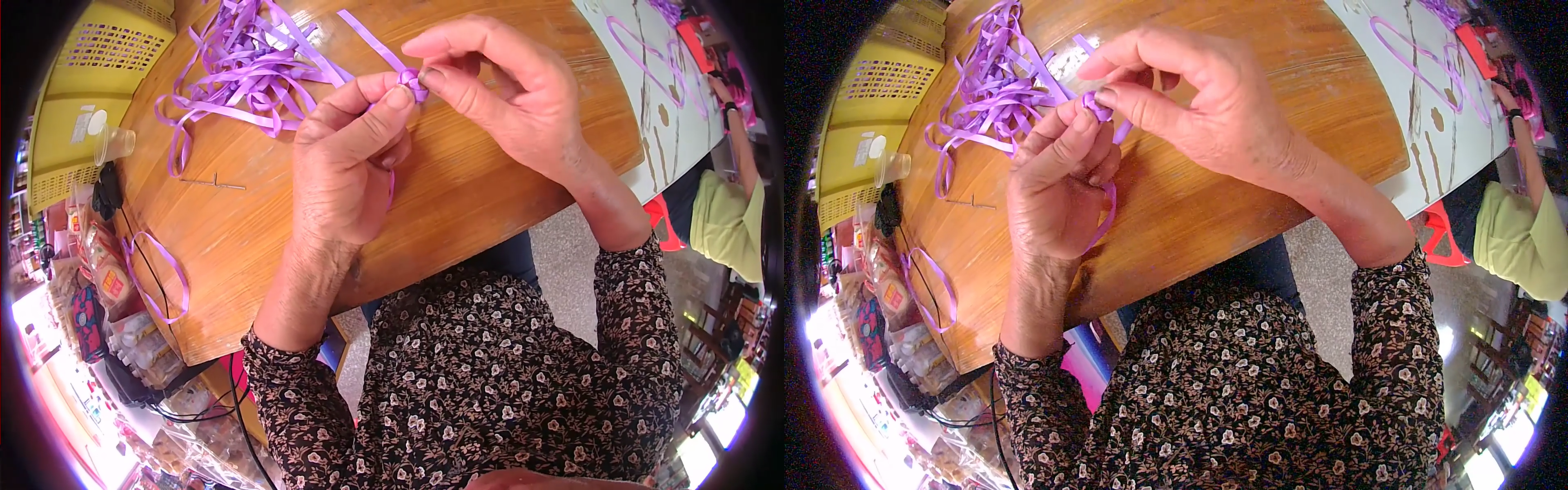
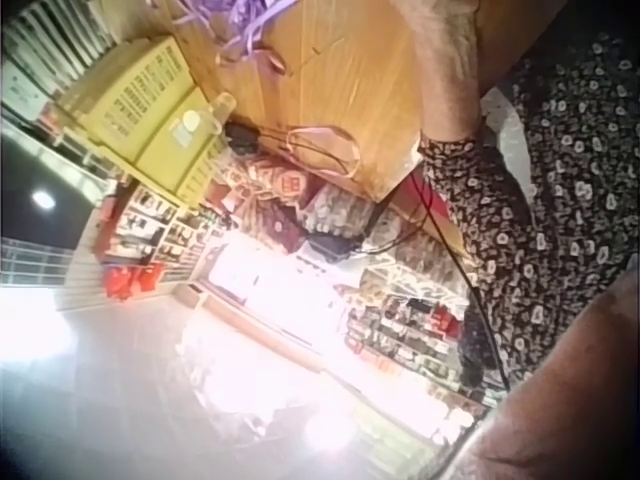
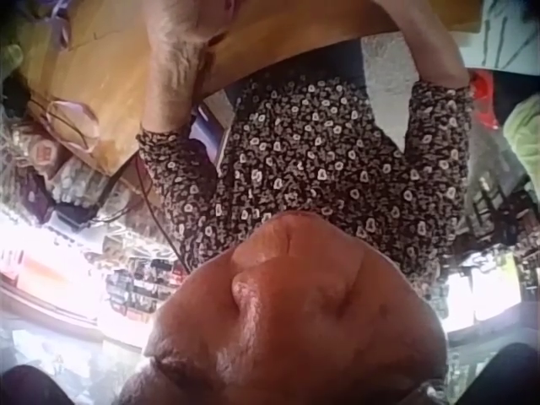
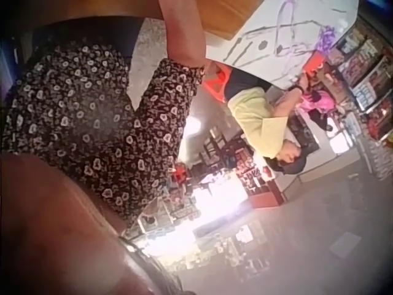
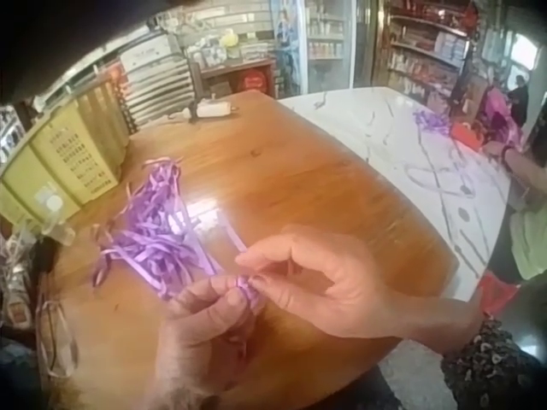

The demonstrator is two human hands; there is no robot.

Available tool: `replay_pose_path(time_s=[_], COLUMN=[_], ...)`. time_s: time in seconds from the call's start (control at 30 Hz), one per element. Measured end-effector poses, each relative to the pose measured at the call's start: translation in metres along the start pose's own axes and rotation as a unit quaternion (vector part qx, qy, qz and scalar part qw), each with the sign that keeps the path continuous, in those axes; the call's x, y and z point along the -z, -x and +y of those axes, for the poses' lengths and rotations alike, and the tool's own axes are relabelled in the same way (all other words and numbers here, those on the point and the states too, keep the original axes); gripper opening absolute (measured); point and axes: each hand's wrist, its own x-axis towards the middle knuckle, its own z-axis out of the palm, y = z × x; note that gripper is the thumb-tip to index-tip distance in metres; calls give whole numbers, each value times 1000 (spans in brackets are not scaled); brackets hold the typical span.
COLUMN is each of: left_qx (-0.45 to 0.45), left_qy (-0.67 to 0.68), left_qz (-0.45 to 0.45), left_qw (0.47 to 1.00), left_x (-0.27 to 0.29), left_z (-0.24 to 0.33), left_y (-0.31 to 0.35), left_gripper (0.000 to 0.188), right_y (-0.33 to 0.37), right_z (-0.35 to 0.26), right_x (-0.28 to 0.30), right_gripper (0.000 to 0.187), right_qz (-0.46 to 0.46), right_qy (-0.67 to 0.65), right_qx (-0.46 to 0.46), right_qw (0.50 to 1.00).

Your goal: Tie purple plastic ribbons into decorative knots or bows.

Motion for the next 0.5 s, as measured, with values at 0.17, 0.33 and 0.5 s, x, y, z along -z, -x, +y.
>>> replay_pose_path(time_s=[0.17, 0.33, 0.5], left_qx=[-7, -25, -22], left_qy=[0, -32, -55], left_qz=[-6, 2, -4], left_qw=[1000, 999, 998], left_x=[4, 2, 1], left_z=[3, 3, 4], left_y=[-1, 1, 2], left_gripper=[12, 12, 11], right_y=[-4, -3, -5], right_z=[-2, -2, -2], right_x=[7, 9, 9], right_gripper=[17, 15, 13], right_qz=[-61, -74, -71], right_qy=[105, 66, 73], right_qx=[109, 68, 74], right_qw=[987, 993, 992])
